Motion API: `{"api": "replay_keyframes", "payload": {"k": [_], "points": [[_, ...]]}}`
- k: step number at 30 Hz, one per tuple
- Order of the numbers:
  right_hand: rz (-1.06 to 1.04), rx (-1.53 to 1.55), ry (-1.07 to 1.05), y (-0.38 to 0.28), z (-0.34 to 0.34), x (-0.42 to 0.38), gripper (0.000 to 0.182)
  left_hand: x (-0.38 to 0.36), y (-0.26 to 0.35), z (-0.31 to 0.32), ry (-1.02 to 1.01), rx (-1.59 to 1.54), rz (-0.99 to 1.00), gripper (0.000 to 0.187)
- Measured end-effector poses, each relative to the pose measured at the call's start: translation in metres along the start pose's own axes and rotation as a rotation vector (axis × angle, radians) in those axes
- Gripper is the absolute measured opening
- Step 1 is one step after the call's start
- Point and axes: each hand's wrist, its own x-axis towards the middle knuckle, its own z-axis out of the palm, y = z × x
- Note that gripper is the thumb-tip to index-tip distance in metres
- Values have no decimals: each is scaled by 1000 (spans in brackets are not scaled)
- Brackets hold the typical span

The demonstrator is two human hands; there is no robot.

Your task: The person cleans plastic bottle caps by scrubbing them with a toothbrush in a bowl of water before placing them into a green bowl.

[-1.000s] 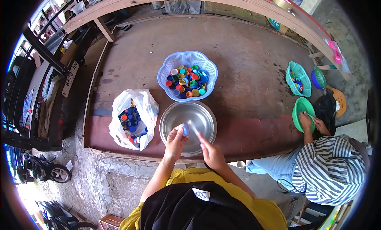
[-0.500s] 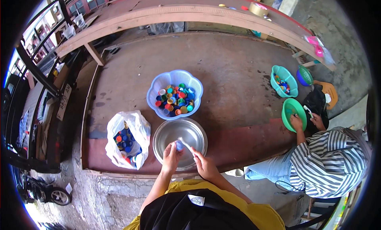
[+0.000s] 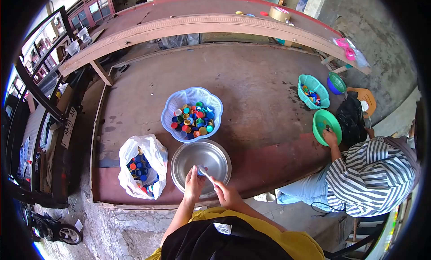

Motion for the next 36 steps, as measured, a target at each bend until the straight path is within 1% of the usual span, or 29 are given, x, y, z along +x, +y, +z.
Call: {"api": "replay_keyframes", "payload": {"k": [2, 3, 4, 5, 6, 7, 8, 9, 10, 11, 13, 14, 15, 17, 18, 19, 20, 23, 24, 25, 27, 28, 31, 32, 35, 36], "points": [[-6, -39, 13, 2, -5, 5, 44, 5, -4, -9, -61, 6, -3, 31], [9, 7, 89, 0, -5, 8, 43, 1, -2, -10, -82, 12, -7, 31], [27, 58, 164, -2, -4, 9, 42, -1, -4, -8, -36, 12, 0, 32], [44, 107, 236, -3, -2, 8, 41, 1, -4, -6, -36, 15, 10, 32], [-20, 109, 147, -6, -1, 1, 40, 0, -4, -4, -31, 17, 16, 32], [-63, 25, -14, -6, 0, -5, 40, -3, -5, -6, -23, 19, 21, 32], [-23, -1, -10, 0, 3, -8, 41, -3, -7, -13, -105, -30, 19, 32], [16, -29, -6, 5, 5, -9, 42, -3, -7, -16, -124, -96, -20, 31], [-79, 19, 117, 3, -2, 1, 41, -5, -8, -18, -156, -103, -1, 30], [115, 43, 148, 6, -5, 3, 41, -7, -8, -19, -192, -110, 21, 29], [89, 94, 165, -6, -14, 4, 41, -11, -4, -10, -120, -109, 25, 28], [-39, 116, 147, -4, -9, -2, 40, -13, -4, -7, -86, -108, 27, 27], [-134, 55, 36, -2, -8, -8, 41, -13, -5, -9, -90, -87, 37, 27], [-81, -32, 26, 10, -3, -13, 42, -7, -8, -13, -108, -46, 60, 26], [-46, 18, 110, 13, -5, -6, 44, -10, -8, -8, -54, -43, 31, 26], [-8, 68, 188, 15, -9, 1, 46, -10, -10, -6, -66, -56, 34, 26], [16, 49, 199, 13, -11, 1, 47, -10, -10, -5, -75, -63, 34, 26], [-133, -87, -75, 7, -12, -5, 45, -3, -14, -16, -116, -70, 49, 26], [-109, -90, -45, 10, -9, -3, 45, 0, -13, -16, -132, -42, 62, 26], [-85, -41, 31, 13, -9, 1, 46, 1, -14, -16, -148, -19, 73, 26], [-39, 56, 173, 18, -12, 12, 47, 2, -15, -9, -115, -55, 50, 26], [-78, 21, 222, 18, -12, 14, 47, 1, -11, -1, -111, -47, 52, 26], [-89, -46, -67, 22, -8, 7, 46, 5, -8, 4, -121, -50, 34, 26], [-69, 25, -2, 23, -7, 10, 46, 7, -7, 4, -128, -54, 23, 26], [42, 14, -23, 23, -11, 20, 46, 8, -14, 1, -97, -70, 27, 28], [22, 74, -26, 17, -12, 23, 46, 5, -10, 6, -122, -17, 48, 30]]}}
